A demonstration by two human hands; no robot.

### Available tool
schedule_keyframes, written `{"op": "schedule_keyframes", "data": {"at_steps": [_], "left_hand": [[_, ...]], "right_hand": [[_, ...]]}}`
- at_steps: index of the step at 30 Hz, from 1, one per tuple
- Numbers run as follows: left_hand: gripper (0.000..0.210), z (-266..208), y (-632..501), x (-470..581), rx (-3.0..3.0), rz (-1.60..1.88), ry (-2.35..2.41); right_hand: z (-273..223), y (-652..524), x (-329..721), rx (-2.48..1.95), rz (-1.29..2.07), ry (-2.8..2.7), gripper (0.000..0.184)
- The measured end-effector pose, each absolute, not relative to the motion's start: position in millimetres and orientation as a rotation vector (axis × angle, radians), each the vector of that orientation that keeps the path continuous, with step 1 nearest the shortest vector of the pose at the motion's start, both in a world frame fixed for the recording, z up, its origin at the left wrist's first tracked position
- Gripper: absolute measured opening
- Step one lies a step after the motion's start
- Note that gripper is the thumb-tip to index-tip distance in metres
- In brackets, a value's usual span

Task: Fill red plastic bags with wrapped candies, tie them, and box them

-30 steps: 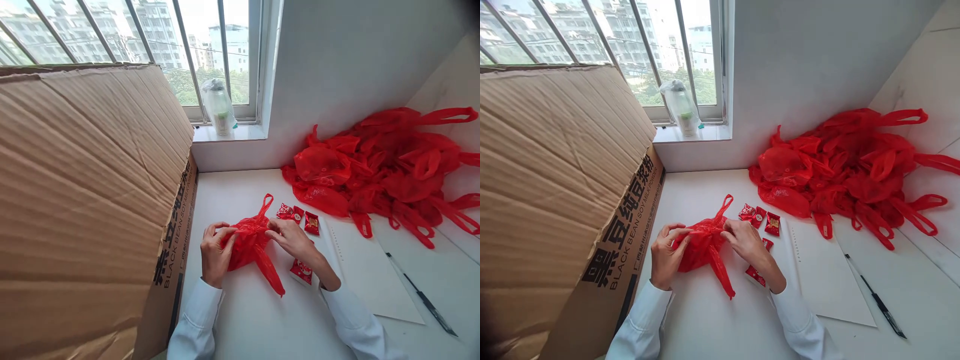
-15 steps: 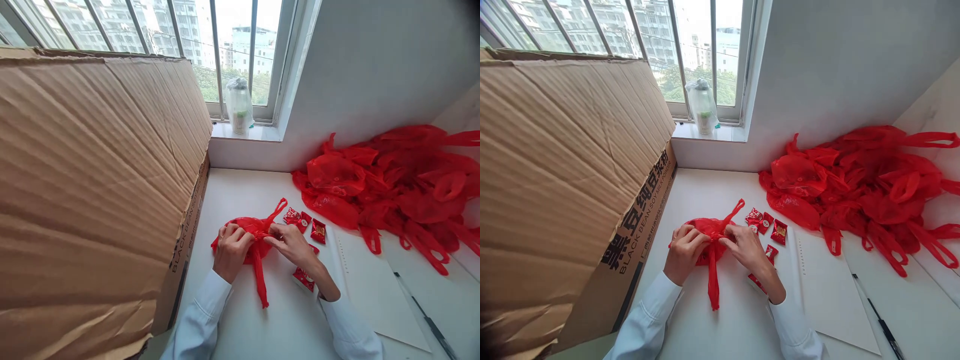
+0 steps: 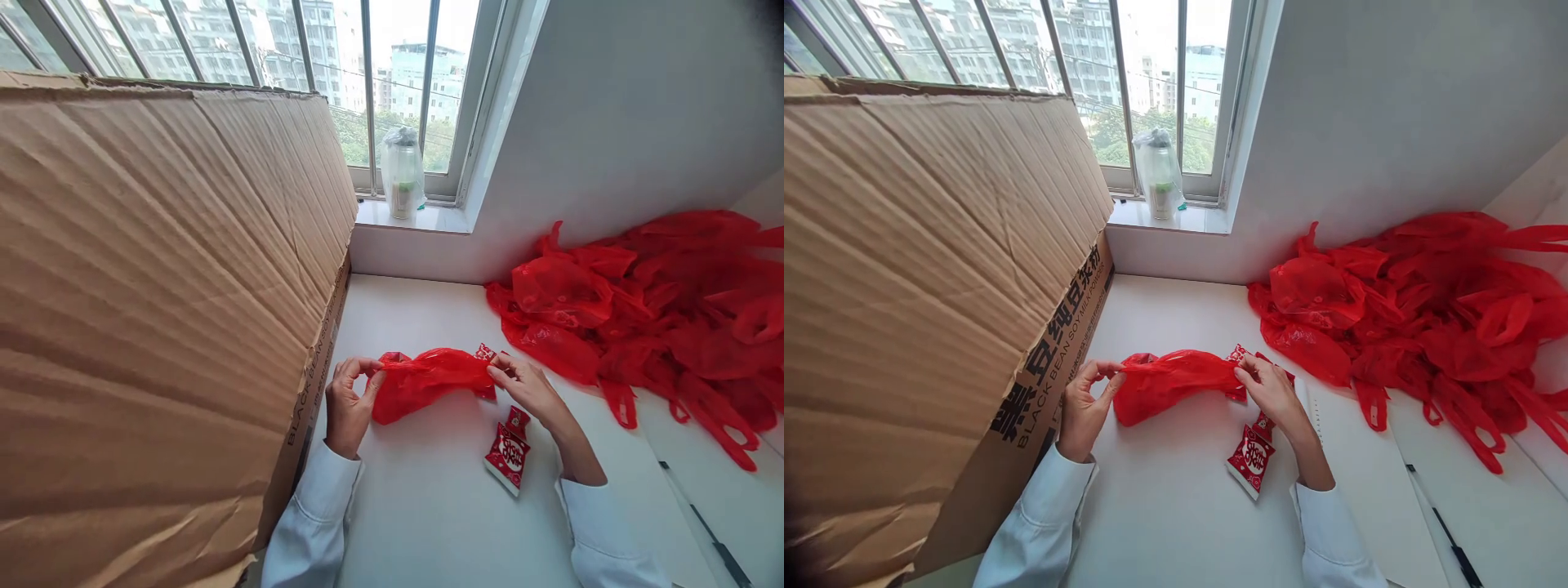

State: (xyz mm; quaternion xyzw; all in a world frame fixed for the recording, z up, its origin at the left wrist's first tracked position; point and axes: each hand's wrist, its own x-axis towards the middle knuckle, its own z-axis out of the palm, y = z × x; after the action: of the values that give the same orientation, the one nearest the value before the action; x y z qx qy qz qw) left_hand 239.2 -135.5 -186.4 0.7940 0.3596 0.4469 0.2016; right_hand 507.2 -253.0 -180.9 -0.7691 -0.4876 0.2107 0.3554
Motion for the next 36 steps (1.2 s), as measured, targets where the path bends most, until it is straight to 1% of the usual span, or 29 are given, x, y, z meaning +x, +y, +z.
{"op": "schedule_keyframes", "data": {"at_steps": [1,2,5,7,8,9,11,12,14,18,21,24,28,31,32,34,36], "left_hand": [[0.010,-183,-138,240,2.242,1.217,0.957],[0.017,-180,-142,242,2.273,1.184,0.901],[0.045,-169,-158,249,2.384,1.083,0.702],[0.054,-166,-166,253,2.497,1.007,0.544],[0.052,-166,-170,254,2.550,0.974,0.468],[0.048,-167,-172,255,2.589,0.950,0.406],[0.034,-170,-173,255,2.610,0.937,0.341],[0.028,-171,-172,254,2.588,0.948,0.343],[0.023,-174,-168,251,2.524,0.993,0.399],[0.024,-171,-154,242,2.336,1.145,0.609],[0.020,-165,-152,238,2.241,1.191,0.659],[0.014,-157,-161,240,2.237,1.158,0.624],[0.022,-149,-178,249,2.300,1.162,0.651],[0.034,-146,-186,258,2.424,1.223,0.832],[0.032,-145,-187,261,2.469,1.242,0.892],[0.019,-143,-188,265,2.508,1.295,0.975],[0.014,-141,-186,263,2.452,1.384,1.019]], "right_hand": [[-177,-256,509,-1.989,0.515,-1.298,0.017],[-171,-258,508,-1.977,0.473,-1.348,0.018],[-151,-261,491,-1.843,0.417,-1.584,0.045],[-142,-259,474,-1.688,0.516,-1.807,0.051],[-139,-258,465,-1.629,0.571,-1.906,0.050],[-139,-256,457,-1.604,0.609,-1.979,0.044],[-140,-252,447,-1.643,0.636,-2.034,0.026],[-141,-251,446,-1.682,0.629,-2.007,0.021],[-143,-250,452,-1.740,0.576,-1.862,0.020],[-143,-254,487,-1.787,0.323,-1.277,0.017],[-146,-261,515,-1.801,0.290,-1.100,0.018],[-142,-271,526,-1.808,0.326,-1.117,0.023],[-111,-292,508,-1.683,0.278,-1.296,0.038],[-85,-304,479,-1.441,0.251,-1.513,0.032],[-80,-305,469,-1.374,0.244,-1.577,0.028],[-80,-300,452,-1.335,0.221,-1.708,0.023],[-91,-287,440,-1.433,0.165,-1.840,0.024]]}}
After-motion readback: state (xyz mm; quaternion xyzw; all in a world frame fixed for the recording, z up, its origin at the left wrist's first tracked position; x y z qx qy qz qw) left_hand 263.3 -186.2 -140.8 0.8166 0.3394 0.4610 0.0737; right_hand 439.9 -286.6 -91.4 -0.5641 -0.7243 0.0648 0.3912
